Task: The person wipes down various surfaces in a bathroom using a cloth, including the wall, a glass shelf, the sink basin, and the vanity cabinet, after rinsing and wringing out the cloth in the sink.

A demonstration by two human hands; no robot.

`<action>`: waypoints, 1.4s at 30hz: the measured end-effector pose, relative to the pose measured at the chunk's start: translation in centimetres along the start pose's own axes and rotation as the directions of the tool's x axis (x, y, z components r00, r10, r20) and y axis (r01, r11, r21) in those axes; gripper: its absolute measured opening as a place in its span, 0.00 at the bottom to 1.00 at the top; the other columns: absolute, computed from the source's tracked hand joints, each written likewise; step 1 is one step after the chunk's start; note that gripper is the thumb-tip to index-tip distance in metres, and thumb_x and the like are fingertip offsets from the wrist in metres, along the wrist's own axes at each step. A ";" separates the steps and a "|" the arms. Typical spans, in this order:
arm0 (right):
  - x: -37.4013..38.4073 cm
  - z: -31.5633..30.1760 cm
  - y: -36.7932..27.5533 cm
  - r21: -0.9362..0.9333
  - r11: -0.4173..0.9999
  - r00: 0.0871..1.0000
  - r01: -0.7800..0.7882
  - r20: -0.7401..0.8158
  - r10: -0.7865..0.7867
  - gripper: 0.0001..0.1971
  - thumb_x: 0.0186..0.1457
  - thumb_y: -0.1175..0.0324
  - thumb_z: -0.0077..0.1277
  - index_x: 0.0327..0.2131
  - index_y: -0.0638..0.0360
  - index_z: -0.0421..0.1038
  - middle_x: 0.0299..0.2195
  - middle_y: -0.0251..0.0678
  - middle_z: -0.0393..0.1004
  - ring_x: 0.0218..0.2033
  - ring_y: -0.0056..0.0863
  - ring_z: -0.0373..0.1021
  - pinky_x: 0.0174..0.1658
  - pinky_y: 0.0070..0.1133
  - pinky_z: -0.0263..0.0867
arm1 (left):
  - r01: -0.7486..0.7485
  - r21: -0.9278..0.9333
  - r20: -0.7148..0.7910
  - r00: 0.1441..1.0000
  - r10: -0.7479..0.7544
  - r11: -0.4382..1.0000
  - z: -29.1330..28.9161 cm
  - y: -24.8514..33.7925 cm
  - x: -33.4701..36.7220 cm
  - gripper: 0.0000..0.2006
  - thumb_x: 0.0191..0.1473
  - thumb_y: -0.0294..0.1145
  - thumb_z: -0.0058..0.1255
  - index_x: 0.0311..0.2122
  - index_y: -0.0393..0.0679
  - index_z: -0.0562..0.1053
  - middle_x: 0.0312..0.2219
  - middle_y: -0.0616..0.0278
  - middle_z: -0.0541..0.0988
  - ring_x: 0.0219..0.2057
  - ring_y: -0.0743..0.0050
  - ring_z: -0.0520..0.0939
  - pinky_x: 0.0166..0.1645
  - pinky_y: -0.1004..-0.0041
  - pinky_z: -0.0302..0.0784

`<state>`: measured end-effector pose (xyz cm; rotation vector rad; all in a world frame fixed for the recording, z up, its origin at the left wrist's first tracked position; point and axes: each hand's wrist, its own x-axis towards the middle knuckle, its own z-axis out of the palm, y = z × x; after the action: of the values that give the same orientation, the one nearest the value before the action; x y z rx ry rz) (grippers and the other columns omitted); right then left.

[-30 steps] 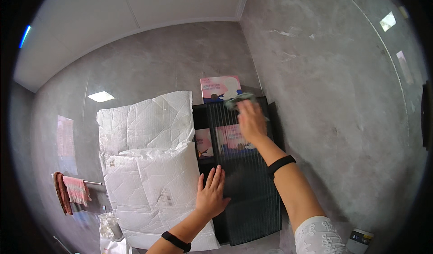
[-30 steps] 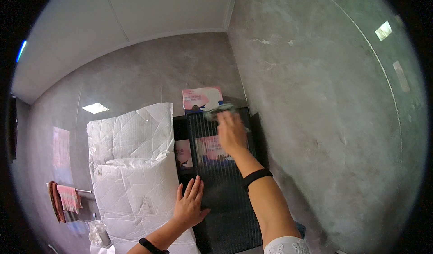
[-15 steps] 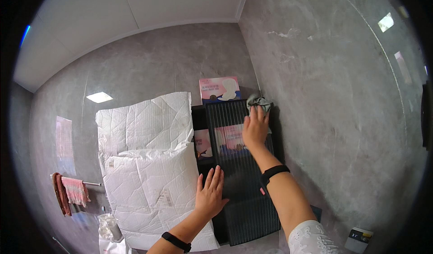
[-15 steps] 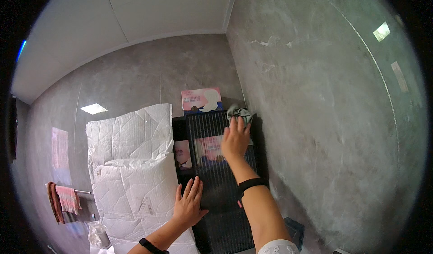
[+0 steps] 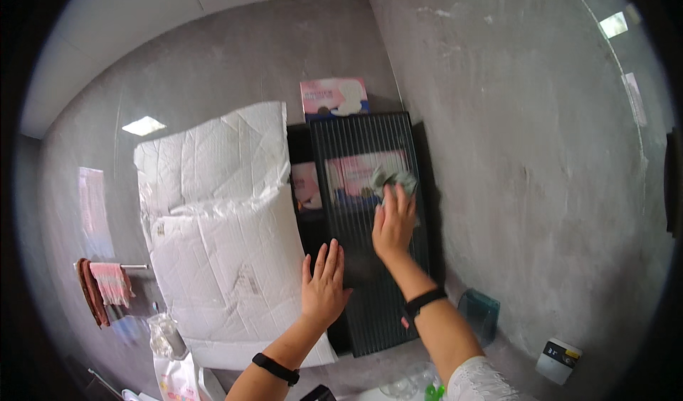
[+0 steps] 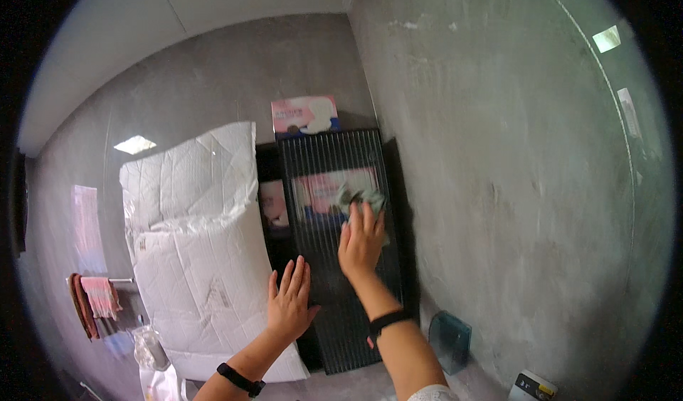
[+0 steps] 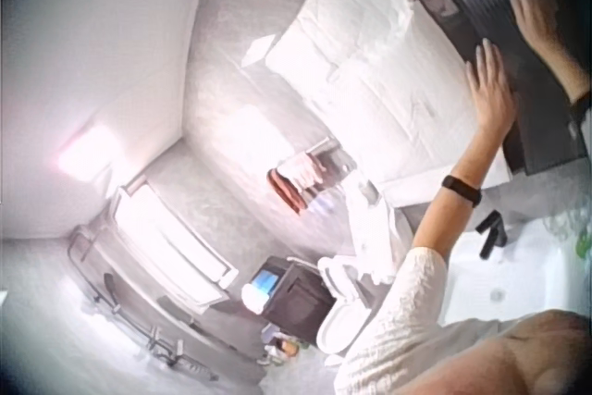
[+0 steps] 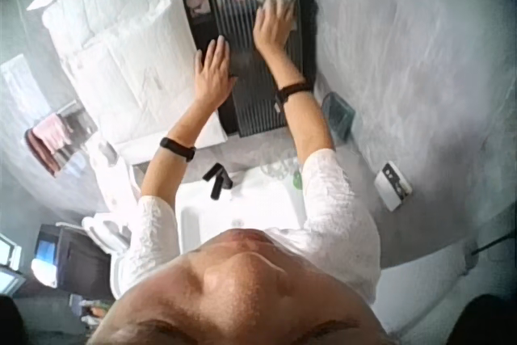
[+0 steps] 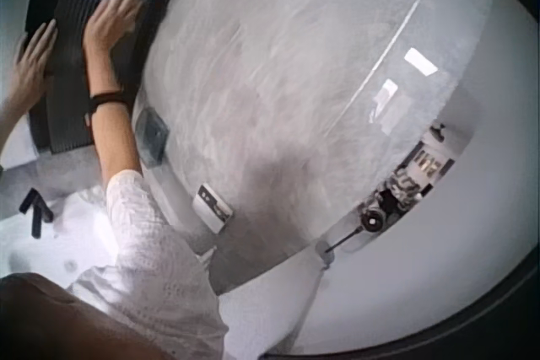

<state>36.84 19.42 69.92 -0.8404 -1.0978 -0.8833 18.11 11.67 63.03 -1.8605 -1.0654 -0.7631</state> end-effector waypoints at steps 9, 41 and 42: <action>-7.1 -3.4 -1.4 0.128 0.964 0.884 0.233 0.384 -0.265 0.22 0.55 0.66 0.51 0.54 0.55 0.68 0.58 0.44 0.60 0.59 0.59 0.54 0.64 0.49 0.48 | 0.014 -0.031 0.159 0.987 -0.009 0.999 1.7 2.4 -6.3 0.47 0.45 0.46 0.63 0.67 0.39 0.55 0.68 0.53 0.50 0.69 0.57 0.50 0.69 0.49 0.43; -24.5 -8.2 3.9 0.019 0.994 0.847 0.104 0.522 -0.098 0.21 0.60 0.65 0.48 0.55 0.58 0.67 0.57 0.51 0.59 0.57 0.59 0.55 0.61 0.50 0.50 | 0.120 -0.357 0.415 0.909 0.043 0.926 2.6 7.8 -21.6 0.45 0.48 0.42 0.59 0.67 0.35 0.51 0.68 0.49 0.50 0.70 0.54 0.51 0.68 0.49 0.43; -23.4 -8.5 4.2 -0.036 0.996 0.915 -0.087 0.391 0.094 0.20 0.61 0.66 0.46 0.56 0.59 0.66 0.58 0.52 0.58 0.58 0.60 0.55 0.61 0.50 0.50 | 0.128 -0.354 0.412 0.910 0.032 0.927 2.2 7.7 -21.9 0.46 0.48 0.42 0.59 0.67 0.35 0.51 0.68 0.49 0.50 0.70 0.53 0.51 0.68 0.49 0.43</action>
<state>38.86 17.57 44.80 -1.1067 -1.3877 -0.6606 15.19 3.24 41.54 -2.4069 -1.3009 -0.6475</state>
